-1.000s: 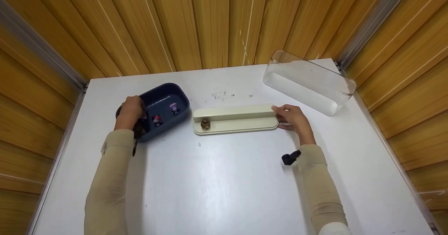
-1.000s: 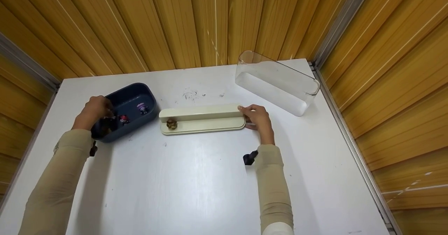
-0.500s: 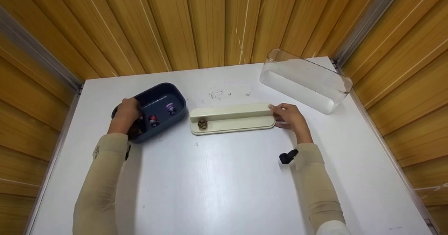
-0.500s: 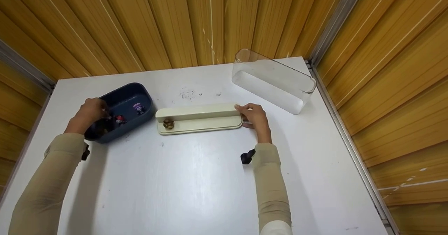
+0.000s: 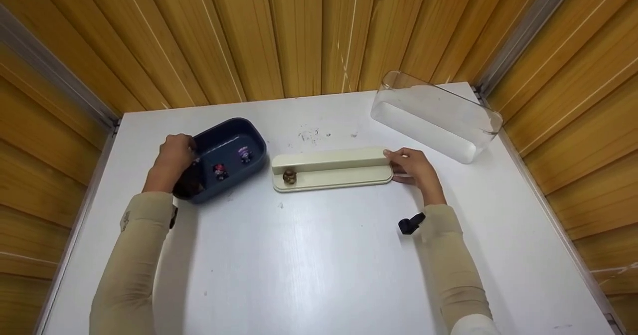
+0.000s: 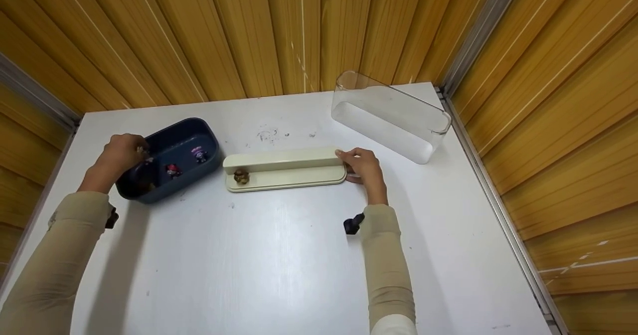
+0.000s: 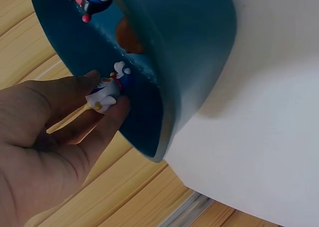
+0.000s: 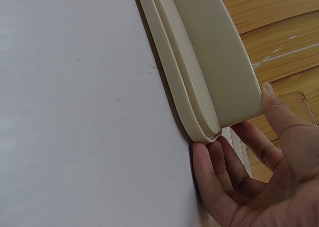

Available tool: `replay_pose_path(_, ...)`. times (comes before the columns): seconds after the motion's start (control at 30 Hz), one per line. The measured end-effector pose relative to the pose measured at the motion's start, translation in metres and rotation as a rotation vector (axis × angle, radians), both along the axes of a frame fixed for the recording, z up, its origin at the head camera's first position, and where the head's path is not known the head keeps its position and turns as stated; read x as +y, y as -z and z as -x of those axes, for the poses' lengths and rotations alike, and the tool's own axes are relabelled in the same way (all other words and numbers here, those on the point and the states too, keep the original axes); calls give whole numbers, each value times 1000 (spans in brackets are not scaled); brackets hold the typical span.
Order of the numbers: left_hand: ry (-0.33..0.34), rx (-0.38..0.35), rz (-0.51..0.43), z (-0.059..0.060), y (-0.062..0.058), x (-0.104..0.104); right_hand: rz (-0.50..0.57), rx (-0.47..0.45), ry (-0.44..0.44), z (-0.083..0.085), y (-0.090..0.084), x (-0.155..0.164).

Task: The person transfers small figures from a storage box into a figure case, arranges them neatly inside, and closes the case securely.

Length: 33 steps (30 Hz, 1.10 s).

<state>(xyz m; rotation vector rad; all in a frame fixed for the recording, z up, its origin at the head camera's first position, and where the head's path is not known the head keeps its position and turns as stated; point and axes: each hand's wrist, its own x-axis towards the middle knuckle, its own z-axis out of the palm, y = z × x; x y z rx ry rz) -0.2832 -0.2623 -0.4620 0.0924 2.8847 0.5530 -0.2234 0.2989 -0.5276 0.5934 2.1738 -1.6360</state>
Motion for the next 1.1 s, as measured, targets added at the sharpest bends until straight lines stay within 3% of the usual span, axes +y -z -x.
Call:
replay_pose_path(0.33,19,82,-15,-11,0,9,8,9,16,2,5,-1)
replay_pose_path(0.97,60,113,-2,-31,-26,32,17,0,5,1,0,0)
replay_pose_path(1.1,90,161,-7,-34,-30,38,21,-3,6,0,0,0)
